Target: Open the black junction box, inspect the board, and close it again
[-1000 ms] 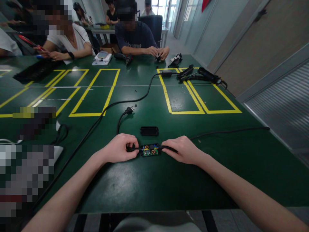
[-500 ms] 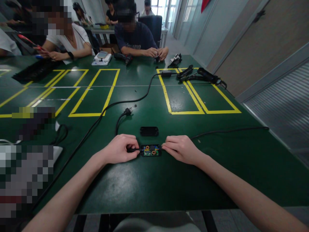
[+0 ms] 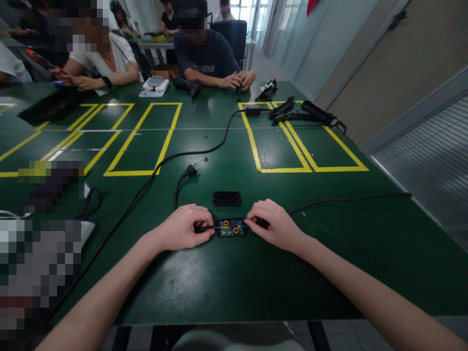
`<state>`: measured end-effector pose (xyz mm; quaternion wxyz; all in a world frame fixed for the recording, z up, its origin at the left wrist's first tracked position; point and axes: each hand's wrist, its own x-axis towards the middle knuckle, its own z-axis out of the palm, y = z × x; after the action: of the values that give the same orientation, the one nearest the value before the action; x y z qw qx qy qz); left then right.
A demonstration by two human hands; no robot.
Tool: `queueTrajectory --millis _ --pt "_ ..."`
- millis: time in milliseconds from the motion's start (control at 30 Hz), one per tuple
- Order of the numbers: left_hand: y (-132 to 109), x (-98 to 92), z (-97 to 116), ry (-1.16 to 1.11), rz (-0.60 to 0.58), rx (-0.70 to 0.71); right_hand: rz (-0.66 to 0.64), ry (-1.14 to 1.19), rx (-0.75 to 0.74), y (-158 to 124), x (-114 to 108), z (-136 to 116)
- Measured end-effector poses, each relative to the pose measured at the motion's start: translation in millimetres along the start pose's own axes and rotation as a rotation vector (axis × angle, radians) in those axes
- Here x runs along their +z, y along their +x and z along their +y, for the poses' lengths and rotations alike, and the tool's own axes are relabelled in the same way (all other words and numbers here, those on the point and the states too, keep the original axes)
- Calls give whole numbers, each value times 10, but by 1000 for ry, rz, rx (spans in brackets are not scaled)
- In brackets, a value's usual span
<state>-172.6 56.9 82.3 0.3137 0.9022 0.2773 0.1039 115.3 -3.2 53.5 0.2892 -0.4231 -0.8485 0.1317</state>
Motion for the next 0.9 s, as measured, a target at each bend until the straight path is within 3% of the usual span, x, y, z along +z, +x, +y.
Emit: queueTrajectory --millis 233,533,700,900 --pt "13 26 20 8 80 4 -13 0 18 4 13 -11" --pt "57 132 -37 122 318 -29 64 -156 66 33 -11 4" --pt "68 164 -64 116 324 4 33 -213 18 24 38 82" --pt "89 164 -28 -62 341 78 85 -67 -69 33 29 124"
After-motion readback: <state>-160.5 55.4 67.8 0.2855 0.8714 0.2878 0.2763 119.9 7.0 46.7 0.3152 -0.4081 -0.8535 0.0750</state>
